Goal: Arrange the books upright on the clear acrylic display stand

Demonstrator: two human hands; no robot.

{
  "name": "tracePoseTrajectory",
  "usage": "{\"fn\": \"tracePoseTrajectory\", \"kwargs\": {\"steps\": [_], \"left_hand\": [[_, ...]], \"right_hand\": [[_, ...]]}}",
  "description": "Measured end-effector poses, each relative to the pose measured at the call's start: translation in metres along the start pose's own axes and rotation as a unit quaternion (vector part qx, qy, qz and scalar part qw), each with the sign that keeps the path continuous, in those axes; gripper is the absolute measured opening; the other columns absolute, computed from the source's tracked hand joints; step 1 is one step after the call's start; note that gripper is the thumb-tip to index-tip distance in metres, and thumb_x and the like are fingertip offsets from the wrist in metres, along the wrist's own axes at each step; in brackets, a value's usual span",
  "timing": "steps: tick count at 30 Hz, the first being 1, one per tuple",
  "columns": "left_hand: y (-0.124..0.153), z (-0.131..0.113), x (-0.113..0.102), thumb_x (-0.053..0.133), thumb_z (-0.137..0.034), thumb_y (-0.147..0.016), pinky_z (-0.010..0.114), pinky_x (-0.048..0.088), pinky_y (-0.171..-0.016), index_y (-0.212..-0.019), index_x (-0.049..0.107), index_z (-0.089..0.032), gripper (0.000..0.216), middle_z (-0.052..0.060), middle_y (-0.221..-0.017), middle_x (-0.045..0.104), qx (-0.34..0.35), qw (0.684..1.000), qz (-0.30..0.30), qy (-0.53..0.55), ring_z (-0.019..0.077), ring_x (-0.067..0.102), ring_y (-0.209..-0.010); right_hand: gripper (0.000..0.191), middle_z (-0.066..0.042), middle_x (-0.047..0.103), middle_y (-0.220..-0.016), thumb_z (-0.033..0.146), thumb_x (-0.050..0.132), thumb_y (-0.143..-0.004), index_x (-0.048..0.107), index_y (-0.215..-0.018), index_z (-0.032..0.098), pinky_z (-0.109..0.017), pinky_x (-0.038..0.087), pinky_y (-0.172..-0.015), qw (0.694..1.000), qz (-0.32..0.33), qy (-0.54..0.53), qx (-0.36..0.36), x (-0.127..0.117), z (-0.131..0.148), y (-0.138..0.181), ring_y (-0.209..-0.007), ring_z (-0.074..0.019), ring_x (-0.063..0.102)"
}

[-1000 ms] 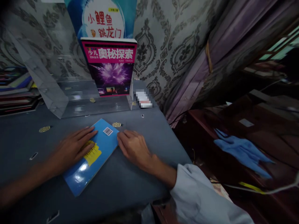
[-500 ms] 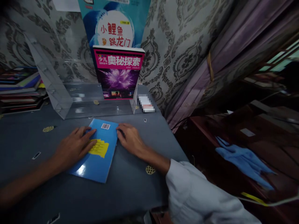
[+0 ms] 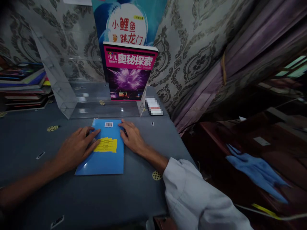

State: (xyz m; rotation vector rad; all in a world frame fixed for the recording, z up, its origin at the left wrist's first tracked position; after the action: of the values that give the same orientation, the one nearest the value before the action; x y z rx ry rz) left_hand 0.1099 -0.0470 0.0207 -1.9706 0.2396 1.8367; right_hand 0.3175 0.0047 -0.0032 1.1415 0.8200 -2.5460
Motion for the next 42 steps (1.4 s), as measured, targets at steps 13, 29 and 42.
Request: {"fn": "tracePoseTrajectory", "kwargs": {"steps": [13, 29, 42], "left_hand": [[0.004, 0.005, 0.015, 0.031, -0.041, -0.105, 0.05, 0.048, -0.108, -0.139, 0.058, -0.016, 0.05, 0.015, -0.147, 0.056, 0.031, 0.998, -0.04, 0.043, 0.03, 0.052, -0.137], [0.02, 0.0, 0.029, 0.032, -0.038, -0.104, 0.052, 0.035, -0.12, -0.146, 0.052, -0.014, 0.052, 0.014, -0.158, 0.045, 0.032, 0.993, -0.027, 0.11, 0.0268, 0.039, -0.149], [0.108, -0.045, 0.021, 0.033, -0.042, -0.106, 0.049, 0.036, -0.122, -0.15, 0.049, -0.018, 0.053, 0.011, -0.159, 0.043, 0.033, 0.992, -0.045, 0.112, 0.0268, 0.039, -0.149]], "right_hand": [[0.036, -0.017, 0.064, -0.14, 0.024, 0.047, -0.1, 0.065, -0.13, 0.016, -0.06, 0.045, -0.111, 0.997, 0.02, 0.048, -0.055, 0.0, 0.02, 0.02, -0.141, -0.0325, 0.051], [0.059, -0.018, 0.048, -0.156, 0.047, 0.054, -0.101, 0.046, -0.152, 0.018, -0.057, 0.031, -0.123, 0.985, 0.133, 0.056, -0.095, -0.003, 0.07, 0.091, -0.151, -0.0292, 0.037], [0.084, -0.019, 0.033, -0.165, 0.054, 0.069, -0.09, 0.035, -0.158, 0.019, -0.058, 0.022, -0.125, 0.955, 0.218, 0.123, -0.159, -0.004, 0.103, 0.179, -0.155, -0.0324, 0.025]]}}
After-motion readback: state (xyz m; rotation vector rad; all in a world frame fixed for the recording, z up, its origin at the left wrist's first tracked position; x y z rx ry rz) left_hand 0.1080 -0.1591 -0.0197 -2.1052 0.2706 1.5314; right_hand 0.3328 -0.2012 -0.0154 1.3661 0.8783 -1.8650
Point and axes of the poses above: each hand's wrist, its own y-axis away from the middle knuckle, its own x-axis out of the palm, z = x × y, the point moved 5 cm from there along -y, towards the middle knuckle
